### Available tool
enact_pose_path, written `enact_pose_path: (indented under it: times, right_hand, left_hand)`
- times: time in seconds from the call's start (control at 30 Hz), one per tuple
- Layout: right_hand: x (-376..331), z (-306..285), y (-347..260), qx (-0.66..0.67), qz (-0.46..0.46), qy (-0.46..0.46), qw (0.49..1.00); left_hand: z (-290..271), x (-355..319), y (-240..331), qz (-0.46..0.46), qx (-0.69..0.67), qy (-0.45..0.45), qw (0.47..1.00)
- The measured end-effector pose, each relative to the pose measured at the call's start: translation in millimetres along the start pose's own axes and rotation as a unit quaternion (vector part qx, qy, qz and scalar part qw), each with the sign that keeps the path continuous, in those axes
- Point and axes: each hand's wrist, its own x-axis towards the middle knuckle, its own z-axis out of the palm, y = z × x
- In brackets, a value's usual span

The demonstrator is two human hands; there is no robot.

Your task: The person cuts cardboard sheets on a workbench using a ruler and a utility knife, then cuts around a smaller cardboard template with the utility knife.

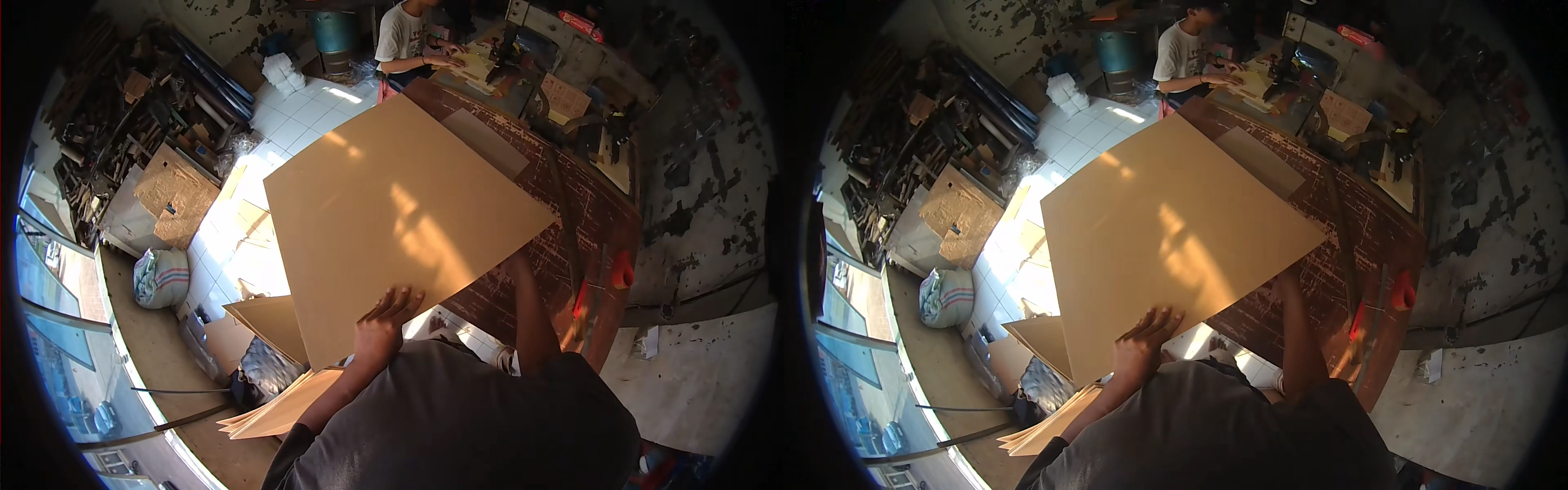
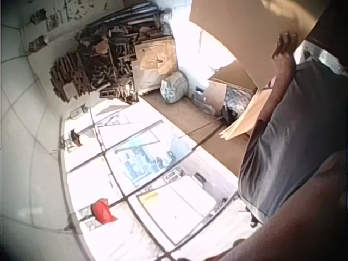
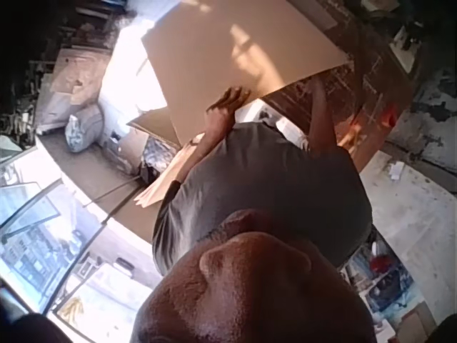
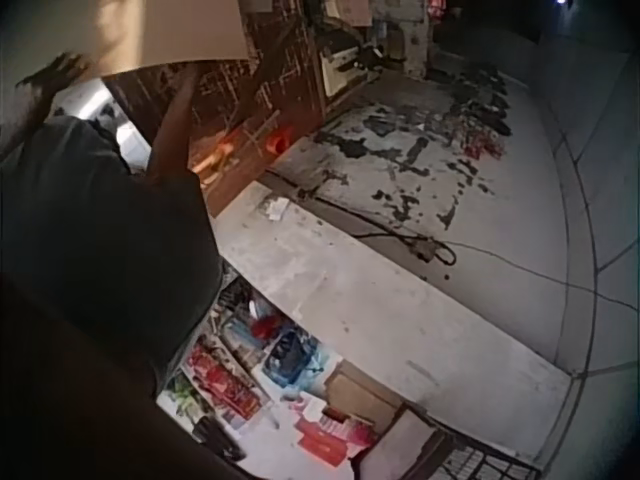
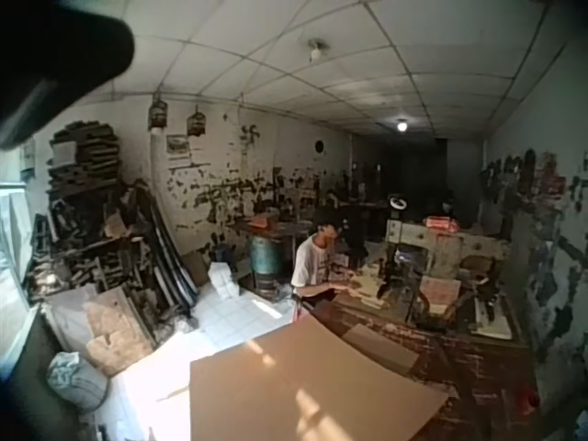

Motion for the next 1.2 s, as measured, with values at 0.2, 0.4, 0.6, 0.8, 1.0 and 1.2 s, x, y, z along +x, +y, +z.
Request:
enact_pose_path:
  times: [0.2, 0.4, 0.6, 0.8, 1.0, 1.2]
  right_hand:
    - [76, -1, -24, 0.086, -0.02, -0.016, 0.996]
    - [109, 4, -9, 0.113, -0.008, -0.028, 0.993]
    - [136, 6, -8, 0.126, -0.013, -0.034, 0.991]
    - [154, 13, -2, 0.134, -0.005, -0.043, 0.99]
    - [172, 19, -5, 0.127, -0.012, -0.049, 0.991]
    - [178, 20, 3, 0.084, -0.026, -0.041, 0.995]
  left_hand:
    - [11, 8, 13, 0.003, -0.086, -0.02, 0.996]
    - [13, 16, 32, -0.044, -0.132, 0.026, 0.99]
    - [17, 28, 44, -0.062, -0.171, 0.062, 0.981]
    - [8, 41, 54, -0.046, -0.149, 0.098, 0.983]
    - [-3, 56, 70, -0.068, -0.148, 0.117, 0.98]
    - [-1, 65, 78, -0.102, -0.143, 0.105, 0.979]
